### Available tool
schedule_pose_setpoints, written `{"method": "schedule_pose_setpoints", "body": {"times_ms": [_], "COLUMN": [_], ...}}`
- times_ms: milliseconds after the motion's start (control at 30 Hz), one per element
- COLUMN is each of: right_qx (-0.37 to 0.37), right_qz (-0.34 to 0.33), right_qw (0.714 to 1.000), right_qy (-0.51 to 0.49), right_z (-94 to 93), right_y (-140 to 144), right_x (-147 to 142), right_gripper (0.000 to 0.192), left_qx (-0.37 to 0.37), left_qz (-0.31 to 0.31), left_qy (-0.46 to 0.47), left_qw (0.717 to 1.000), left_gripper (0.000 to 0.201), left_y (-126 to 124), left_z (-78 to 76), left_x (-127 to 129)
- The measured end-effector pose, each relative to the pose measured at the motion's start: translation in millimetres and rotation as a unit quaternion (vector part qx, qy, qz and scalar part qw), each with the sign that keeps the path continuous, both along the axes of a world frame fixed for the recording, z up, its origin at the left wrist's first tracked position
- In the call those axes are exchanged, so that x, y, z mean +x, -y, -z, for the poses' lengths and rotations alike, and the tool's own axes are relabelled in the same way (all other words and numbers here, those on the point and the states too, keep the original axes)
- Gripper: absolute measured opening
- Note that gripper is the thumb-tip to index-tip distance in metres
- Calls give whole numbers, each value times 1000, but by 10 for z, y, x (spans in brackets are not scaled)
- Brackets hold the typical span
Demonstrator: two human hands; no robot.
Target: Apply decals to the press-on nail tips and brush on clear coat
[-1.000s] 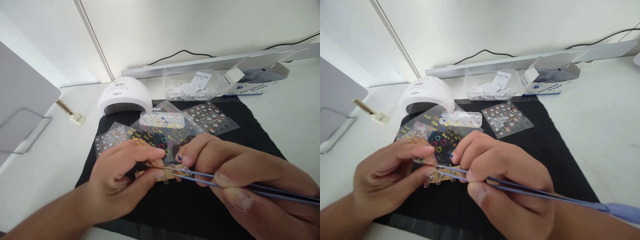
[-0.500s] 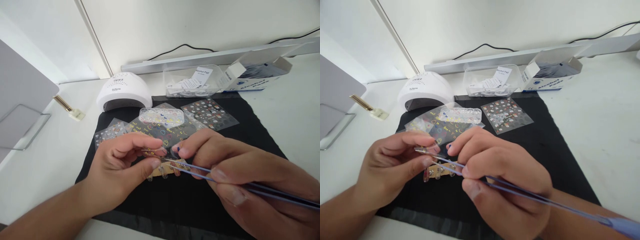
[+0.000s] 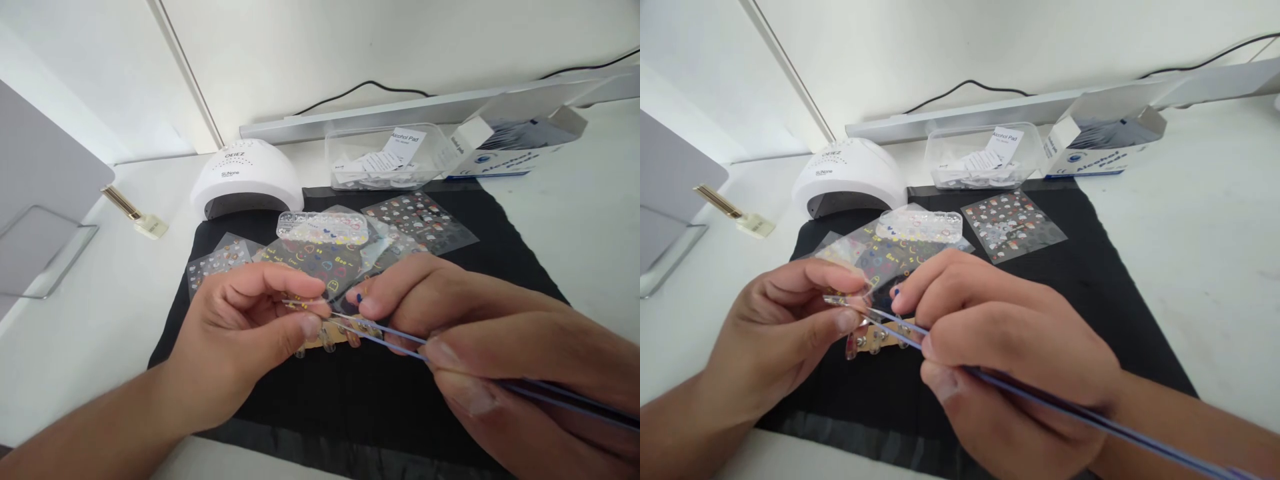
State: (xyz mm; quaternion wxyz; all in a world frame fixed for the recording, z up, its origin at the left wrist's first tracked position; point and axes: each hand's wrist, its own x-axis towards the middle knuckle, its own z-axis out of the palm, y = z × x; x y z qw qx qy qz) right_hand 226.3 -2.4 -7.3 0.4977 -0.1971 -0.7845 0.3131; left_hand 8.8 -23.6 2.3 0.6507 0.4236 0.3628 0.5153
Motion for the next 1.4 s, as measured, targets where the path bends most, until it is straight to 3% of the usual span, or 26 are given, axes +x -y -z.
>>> {"method": "schedule_pose_setpoints", "body": {"times_ms": [200,333,400,667,800,867,1100,1233,1300,1400], "right_qx": [6,2,-35,5,24,-7,17,10,-36,-38], "right_qz": [2,13,32,-1,-6,14,9,15,40,51], "right_qw": [1000,1000,998,1000,999,1000,1000,1000,998,998], "right_qy": [7,5,35,-2,-25,-7,5,-3,17,18], "right_z": [19,-97,-165,-65,-218,-288,-31,-135,-215,-187], "right_y": [-18,32,56,-43,6,37,-17,32,65,61], "right_x": [23,8,-6,-29,-84,-105,-11,-41,-73,-74], "right_gripper": [8,11,15,13,12,11,16,18,17,16], "left_qx": [-31,-38,-36,5,21,26,20,27,34,34], "left_qz": [17,28,26,-15,-39,-45,-29,-36,-39,-29], "left_qy": [48,72,74,23,-16,-28,-15,-27,-29,-14], "left_qw": [998,996,996,1000,999,998,999,999,998,999], "left_gripper": [18,18,18,15,13,13,17,14,14,17], "left_y": [-3,-3,0,9,8,9,21,21,19,17], "left_z": [21,41,46,14,-5,-7,-1,4,7,11], "left_x": [9,12,12,49,57,54,36,30,34,47]}}
